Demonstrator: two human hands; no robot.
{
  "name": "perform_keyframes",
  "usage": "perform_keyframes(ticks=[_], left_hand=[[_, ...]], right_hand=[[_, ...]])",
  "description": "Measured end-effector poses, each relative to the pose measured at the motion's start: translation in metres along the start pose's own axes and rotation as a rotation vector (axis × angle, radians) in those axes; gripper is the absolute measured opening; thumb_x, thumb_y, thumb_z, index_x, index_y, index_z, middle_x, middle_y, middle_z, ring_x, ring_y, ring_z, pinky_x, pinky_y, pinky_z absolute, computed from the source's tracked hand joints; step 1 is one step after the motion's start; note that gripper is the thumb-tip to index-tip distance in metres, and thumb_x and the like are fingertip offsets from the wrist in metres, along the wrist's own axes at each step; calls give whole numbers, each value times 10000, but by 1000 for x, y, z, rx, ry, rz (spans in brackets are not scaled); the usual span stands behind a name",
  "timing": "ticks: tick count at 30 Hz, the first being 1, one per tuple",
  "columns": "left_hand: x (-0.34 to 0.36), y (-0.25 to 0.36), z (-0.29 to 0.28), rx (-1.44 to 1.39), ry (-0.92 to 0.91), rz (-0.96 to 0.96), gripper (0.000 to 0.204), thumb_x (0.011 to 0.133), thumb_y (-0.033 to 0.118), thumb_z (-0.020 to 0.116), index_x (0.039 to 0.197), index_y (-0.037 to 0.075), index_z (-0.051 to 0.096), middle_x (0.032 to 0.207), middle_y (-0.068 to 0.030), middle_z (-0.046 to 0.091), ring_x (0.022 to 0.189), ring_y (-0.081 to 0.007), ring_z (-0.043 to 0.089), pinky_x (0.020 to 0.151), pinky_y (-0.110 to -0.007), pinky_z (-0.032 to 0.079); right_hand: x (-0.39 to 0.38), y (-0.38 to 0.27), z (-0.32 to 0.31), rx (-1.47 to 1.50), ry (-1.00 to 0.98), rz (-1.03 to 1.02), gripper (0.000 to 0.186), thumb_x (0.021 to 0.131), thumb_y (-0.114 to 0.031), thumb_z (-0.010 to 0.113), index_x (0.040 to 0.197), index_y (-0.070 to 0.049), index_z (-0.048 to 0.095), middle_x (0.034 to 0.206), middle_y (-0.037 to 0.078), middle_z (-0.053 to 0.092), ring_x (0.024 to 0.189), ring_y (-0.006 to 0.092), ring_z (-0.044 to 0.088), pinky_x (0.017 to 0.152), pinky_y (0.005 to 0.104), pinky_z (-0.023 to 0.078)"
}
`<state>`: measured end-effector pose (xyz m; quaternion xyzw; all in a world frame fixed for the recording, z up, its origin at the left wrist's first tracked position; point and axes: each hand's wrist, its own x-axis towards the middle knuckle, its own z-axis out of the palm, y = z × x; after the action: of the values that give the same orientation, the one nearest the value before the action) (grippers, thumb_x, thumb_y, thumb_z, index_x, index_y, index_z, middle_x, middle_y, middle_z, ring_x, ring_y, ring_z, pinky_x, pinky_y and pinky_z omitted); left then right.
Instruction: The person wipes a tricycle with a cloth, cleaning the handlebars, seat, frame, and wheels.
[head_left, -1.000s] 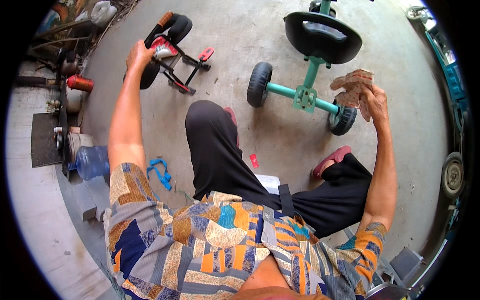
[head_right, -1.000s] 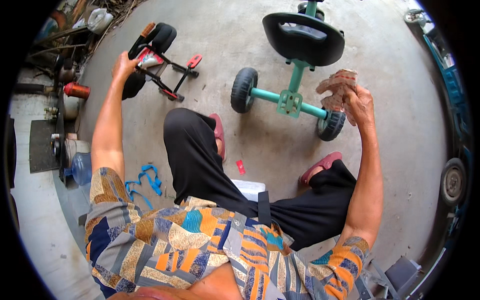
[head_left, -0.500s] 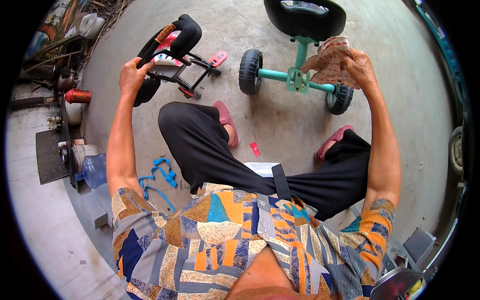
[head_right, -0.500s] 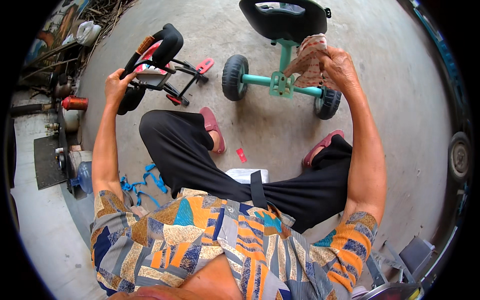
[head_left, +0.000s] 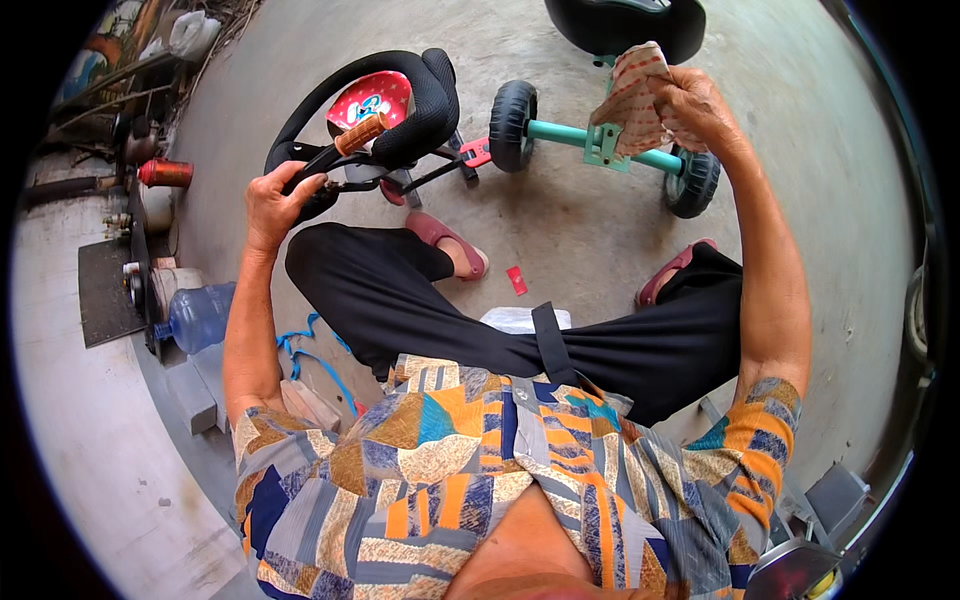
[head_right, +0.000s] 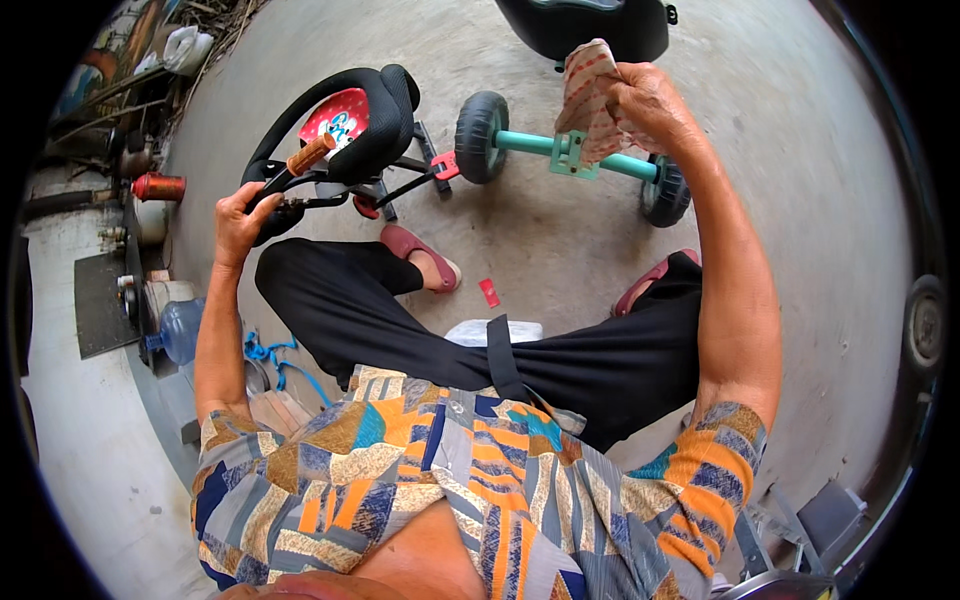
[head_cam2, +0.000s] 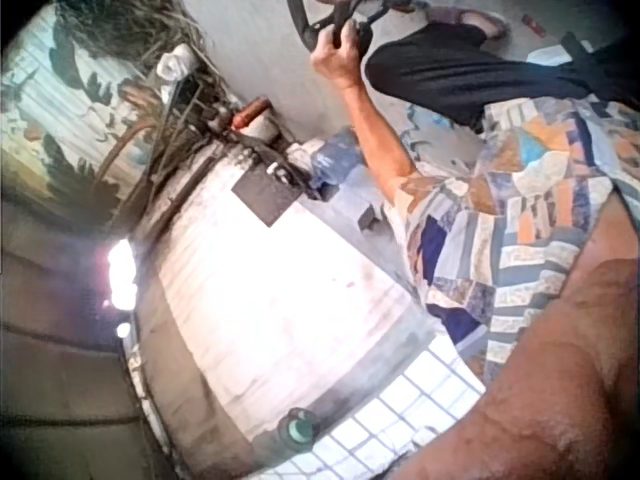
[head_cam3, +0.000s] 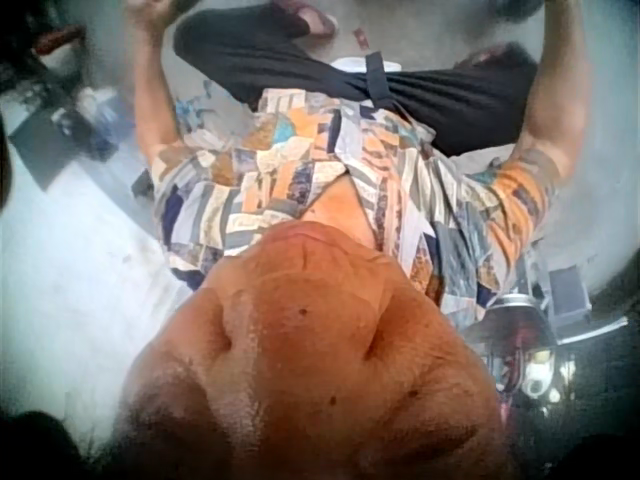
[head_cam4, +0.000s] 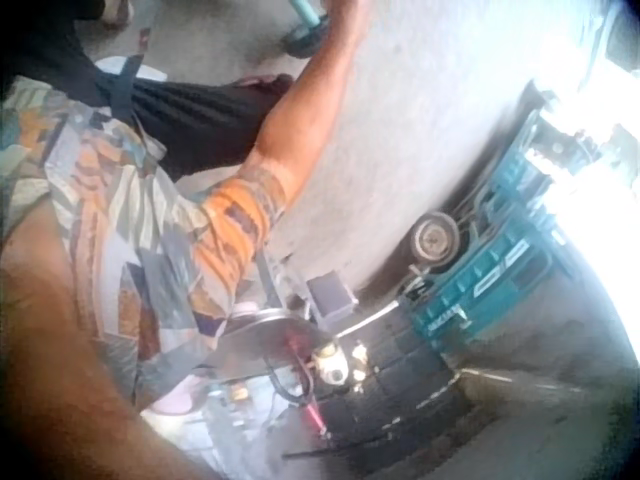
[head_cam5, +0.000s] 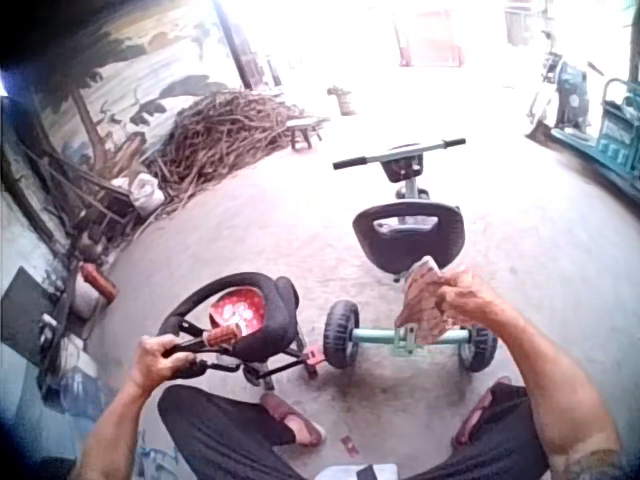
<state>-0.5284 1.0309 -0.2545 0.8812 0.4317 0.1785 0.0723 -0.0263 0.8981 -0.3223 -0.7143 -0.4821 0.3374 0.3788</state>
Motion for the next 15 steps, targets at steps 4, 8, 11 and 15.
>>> perform_keyframes(ticks=[4, 8, 11, 15], left_hand=[[-16, -41, -10, -157, 53, -41, 310, 925, 272, 626, 789, -5, 657, 575, -78, 501, 540, -86, 469, 506, -294, 392], [-6, -55, -9, -16, 275, -14, 455, 959, 411, 546, 743, 19, 626, 552, -130, 450, 484, -172, 472, 488, -339, 373], [-10, -45, -12, 106, 127, -81, 430, 948, 416, 563, 784, 29, 650, 575, -122, 519, 508, -187, 514, 513, -327, 408], [-15, -39, -12, -140, 191, -186, 425, 946, 416, 564, 851, 13, 661, 670, -108, 591, 603, -163, 549, 588, -322, 437]], right_hand=[[-2, -13, 17, -10, -61, -9, 284, 804, -67, 498, 1004, 19, 682, 736, 75, 647, 656, 148, 582, 658, 319, 508], [-1, -15, 30, -77, -157, -9, 223, 849, -116, 527, 961, 20, 665, 704, 24, 589, 630, 96, 526, 594, 278, 464], [-2, -29, 36, -38, -173, -30, 243, 846, -145, 540, 972, -11, 699, 729, 82, 641, 662, 134, 573, 656, 310, 492], [8, -43, 56, 142, -167, -153, 241, 896, -193, 580, 1011, -10, 686, 784, 50, 657, 678, 109, 595, 645, 289, 509]])
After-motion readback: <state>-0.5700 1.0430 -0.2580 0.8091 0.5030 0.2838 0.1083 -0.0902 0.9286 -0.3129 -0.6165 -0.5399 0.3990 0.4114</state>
